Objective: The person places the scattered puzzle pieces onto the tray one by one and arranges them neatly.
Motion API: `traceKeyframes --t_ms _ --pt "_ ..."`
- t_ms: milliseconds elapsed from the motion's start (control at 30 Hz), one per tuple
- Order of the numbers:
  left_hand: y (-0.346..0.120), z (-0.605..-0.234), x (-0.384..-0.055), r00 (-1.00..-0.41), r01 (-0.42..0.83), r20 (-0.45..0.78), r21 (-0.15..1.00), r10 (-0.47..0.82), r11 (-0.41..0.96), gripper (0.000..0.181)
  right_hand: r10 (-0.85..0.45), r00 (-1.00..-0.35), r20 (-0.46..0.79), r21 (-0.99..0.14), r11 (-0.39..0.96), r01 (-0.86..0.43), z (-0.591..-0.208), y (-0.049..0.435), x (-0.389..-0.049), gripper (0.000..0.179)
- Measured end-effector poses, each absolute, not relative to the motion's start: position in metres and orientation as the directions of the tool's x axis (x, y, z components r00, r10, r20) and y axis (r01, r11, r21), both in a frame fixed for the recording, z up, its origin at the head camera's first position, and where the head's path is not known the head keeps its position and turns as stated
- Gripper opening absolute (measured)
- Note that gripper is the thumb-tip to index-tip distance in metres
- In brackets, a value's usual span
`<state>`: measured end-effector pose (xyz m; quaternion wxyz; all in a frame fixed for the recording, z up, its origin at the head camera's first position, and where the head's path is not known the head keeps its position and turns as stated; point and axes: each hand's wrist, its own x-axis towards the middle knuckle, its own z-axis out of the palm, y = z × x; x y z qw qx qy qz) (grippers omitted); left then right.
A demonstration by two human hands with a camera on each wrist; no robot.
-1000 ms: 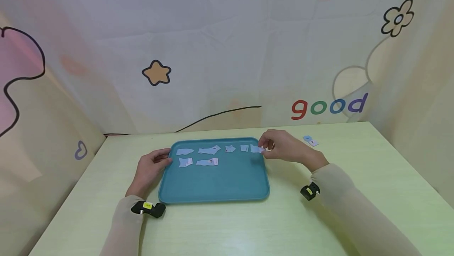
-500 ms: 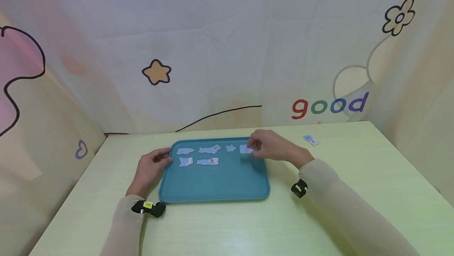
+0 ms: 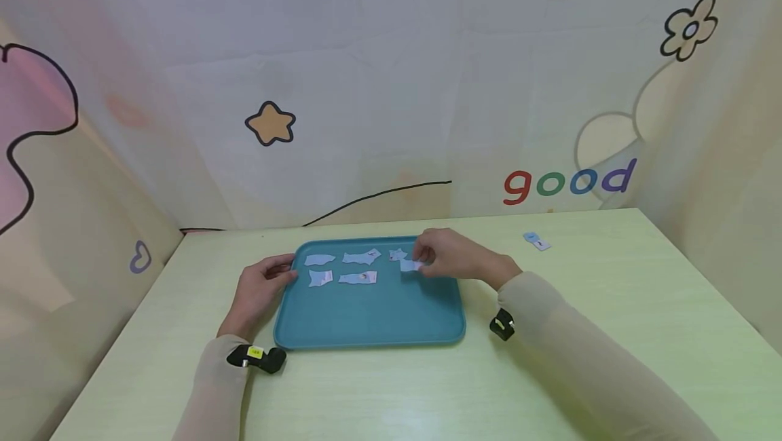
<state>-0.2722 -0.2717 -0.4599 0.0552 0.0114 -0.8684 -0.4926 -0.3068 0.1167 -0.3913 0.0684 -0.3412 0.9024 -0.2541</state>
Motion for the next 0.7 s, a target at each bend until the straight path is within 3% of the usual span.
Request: traceKeyframes --t_ms 700 --pt "-0.271 -0.459 -0.272 -0.993 0.043 0.095 0.856 -0.075 0.515 0.043 -0.665 -0.746 -0.026 -0.481 0.663 -0.574 -0.397 0.092 -0.314 0.013"
